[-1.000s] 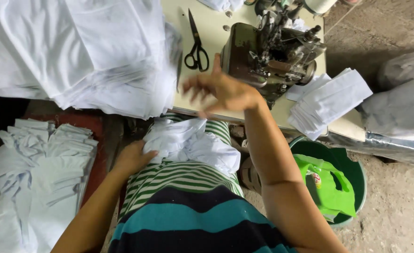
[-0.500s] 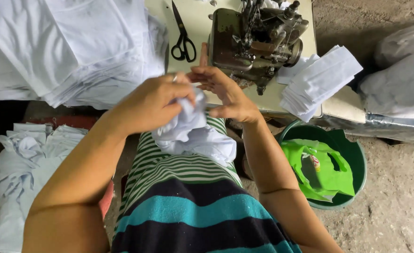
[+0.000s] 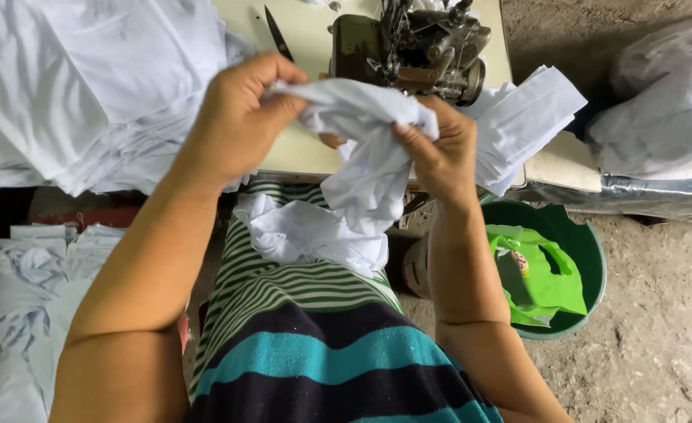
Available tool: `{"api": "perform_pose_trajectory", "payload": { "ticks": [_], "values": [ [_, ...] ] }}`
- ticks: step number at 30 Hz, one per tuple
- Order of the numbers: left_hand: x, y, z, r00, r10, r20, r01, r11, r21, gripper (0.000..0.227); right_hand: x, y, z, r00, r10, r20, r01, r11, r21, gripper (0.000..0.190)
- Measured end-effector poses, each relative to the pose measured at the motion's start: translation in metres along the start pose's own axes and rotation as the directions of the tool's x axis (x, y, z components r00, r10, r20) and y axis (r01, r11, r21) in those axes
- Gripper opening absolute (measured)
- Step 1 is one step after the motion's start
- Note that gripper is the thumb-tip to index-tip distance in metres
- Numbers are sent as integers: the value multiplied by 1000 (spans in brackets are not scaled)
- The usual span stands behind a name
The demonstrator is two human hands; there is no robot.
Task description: Manually turning white fabric sleeves right-side out and stacking them neatly on a sewing workstation table.
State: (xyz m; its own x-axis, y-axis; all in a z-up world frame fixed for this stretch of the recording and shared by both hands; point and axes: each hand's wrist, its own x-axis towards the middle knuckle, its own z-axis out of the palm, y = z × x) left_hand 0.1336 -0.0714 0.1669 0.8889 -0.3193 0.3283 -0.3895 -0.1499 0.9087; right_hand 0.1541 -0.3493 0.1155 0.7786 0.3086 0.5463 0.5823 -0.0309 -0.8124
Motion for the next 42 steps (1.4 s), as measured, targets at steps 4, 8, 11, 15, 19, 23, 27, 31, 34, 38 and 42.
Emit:
{"api": "perform_pose_trajectory", "payload": {
  "ticks": [4, 8, 11, 15, 19, 23, 27, 31, 34, 38, 42],
  "values": [
    [4, 7, -15, 968, 205, -145, -191, 976, 103, 9, 3, 0, -9, 993, 55, -103, -28, 969, 247, 16],
    [3, 18, -21, 957, 191, -217, -191, 981, 21, 6, 2, 16, -16, 963, 190, -193, -45, 816, 576, 21],
    [4, 28, -18, 962, 101, -255, -173, 944, -280, 14, 2, 16, -14, 953, 233, -191, -73, 794, 603, 27],
    [7, 33, -11, 948, 177, -264, -255, 919, -300, 16, 0, 23, -15, 965, 226, -131, -76, 723, 687, 30],
    [9, 40, -9, 955, 243, -172, -292, 880, -374, 14, -14, 28, -34, 989, 135, 58, -142, 780, 609, 22],
    [11, 46, -6, 933, 343, 109, -192, 729, -657, 15, 6, -12, -30, 787, -242, 567, -110, 850, 515, 46],
    [18, 43, 11, 914, 340, 221, -34, 606, -794, 22, 5, -5, -1, 928, -133, 348, -75, 848, 524, 79],
    [18, 46, 19, 938, 244, 246, 103, 482, -870, 8, 6, -17, 33, 956, 9, 293, -208, 724, 657, 66],
    [10, 36, 10, 949, 228, 216, 46, 582, -812, 6, -6, -29, 49, 963, 114, 245, -242, 768, 594, 28],
    [1, 13, -3, 960, 245, 138, -86, 725, -683, 19, -20, -40, 64, 986, 146, 74, -163, 924, 347, 87],
    [-8, 12, -6, 945, 303, 126, -221, 871, -438, 12, -25, -45, 87, 997, 77, 21, -73, 988, -134, 46]
  ]
}}
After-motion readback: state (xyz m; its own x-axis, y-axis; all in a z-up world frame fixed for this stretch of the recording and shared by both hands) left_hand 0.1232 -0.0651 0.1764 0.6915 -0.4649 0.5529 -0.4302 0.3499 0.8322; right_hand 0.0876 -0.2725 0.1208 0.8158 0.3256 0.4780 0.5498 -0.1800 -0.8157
